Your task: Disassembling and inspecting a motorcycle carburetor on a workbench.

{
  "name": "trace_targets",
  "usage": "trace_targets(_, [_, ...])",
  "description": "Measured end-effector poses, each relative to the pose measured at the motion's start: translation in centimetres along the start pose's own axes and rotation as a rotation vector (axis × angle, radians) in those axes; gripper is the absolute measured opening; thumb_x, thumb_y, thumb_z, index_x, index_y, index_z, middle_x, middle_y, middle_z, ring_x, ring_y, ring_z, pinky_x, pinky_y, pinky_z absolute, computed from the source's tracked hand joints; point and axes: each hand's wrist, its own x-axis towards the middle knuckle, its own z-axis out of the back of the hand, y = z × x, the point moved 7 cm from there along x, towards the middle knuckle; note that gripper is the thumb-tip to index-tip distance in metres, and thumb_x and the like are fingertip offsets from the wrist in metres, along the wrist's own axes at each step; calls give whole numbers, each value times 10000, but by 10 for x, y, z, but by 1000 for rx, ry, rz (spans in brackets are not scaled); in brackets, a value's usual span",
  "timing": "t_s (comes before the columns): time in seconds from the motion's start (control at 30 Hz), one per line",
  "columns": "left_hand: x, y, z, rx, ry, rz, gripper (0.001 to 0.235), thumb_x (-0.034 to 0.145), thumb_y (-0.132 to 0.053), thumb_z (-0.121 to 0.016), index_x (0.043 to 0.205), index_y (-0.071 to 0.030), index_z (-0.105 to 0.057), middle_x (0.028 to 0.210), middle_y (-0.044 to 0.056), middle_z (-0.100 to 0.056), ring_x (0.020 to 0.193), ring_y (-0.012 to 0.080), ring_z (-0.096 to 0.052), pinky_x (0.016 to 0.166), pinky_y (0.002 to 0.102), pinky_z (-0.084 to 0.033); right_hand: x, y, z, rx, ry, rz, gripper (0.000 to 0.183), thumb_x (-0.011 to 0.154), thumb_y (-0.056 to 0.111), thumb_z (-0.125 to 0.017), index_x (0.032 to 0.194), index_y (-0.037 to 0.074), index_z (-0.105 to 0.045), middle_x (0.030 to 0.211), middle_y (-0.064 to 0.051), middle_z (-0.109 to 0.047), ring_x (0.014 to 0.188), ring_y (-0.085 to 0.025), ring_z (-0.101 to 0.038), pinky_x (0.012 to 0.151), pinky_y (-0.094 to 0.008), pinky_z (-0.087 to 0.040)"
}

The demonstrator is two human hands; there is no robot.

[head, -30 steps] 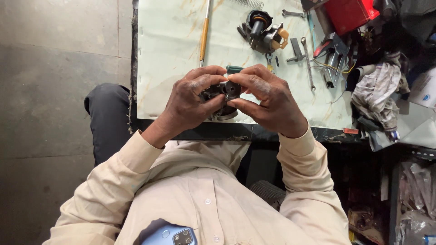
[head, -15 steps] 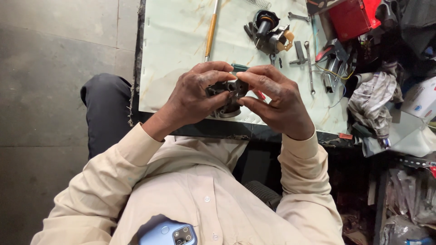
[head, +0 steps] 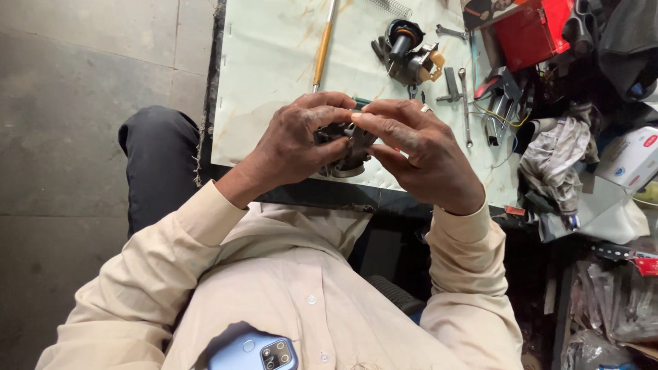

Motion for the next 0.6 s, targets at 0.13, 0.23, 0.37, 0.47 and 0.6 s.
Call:
trace_targets(0.13, [0,-1,0,8,-8,-27,339,871,-183,-787,1187,-65,-749,1312,92,-694,1229,282,-665,1038,408,-546,3,4,1,-88,28,43,568,868,26,-817,1393,140,-634,1290,-112,-685,1029,-288,-666,849,-403,-556])
trace_targets(0.23, [-1,-1,0,9,-14,-15,320,878,-209,-797,1158,-63,-745,1302,81,-701,1212,272,-681,1024,399,-558,3,-2,-2,-98,57,-32,543,876,104,-856,1374,125,-640,1195,-106,-698,975,-275,-677,820,-401,-553])
trace_targets(0.37, [0,0,0,-6,-16,-20,338,879,-198,-781,1187,-63,-743,1301,84,-697,1203,272,-683,1020,404,-560,3,-3,0,-51,14,-18,503,899,148,-862,1350,100,-645,1200,-132,-677,1034,-283,-685,846,-386,-566])
trace_targets(0.47, [0,0,0,3,-17,-28,337,875,-205,-789,1178,-63,-746,1295,88,-699,1203,278,-679,1007,404,-563,1,-2,0,-39,1,-7,490,905,149,-854,1346,86,-650,1210,-130,-674,1047,-284,-687,853,-384,-569])
trace_targets(0.6, [0,-2,1,-4,-13,-25,329,878,-212,-802,1168,-67,-748,1292,93,-699,1204,277,-681,1009,402,-565,2,-3,0,-76,19,-79,492,891,153,-856,1330,60,-654,1190,-127,-676,976,-269,-681,818,-384,-561])
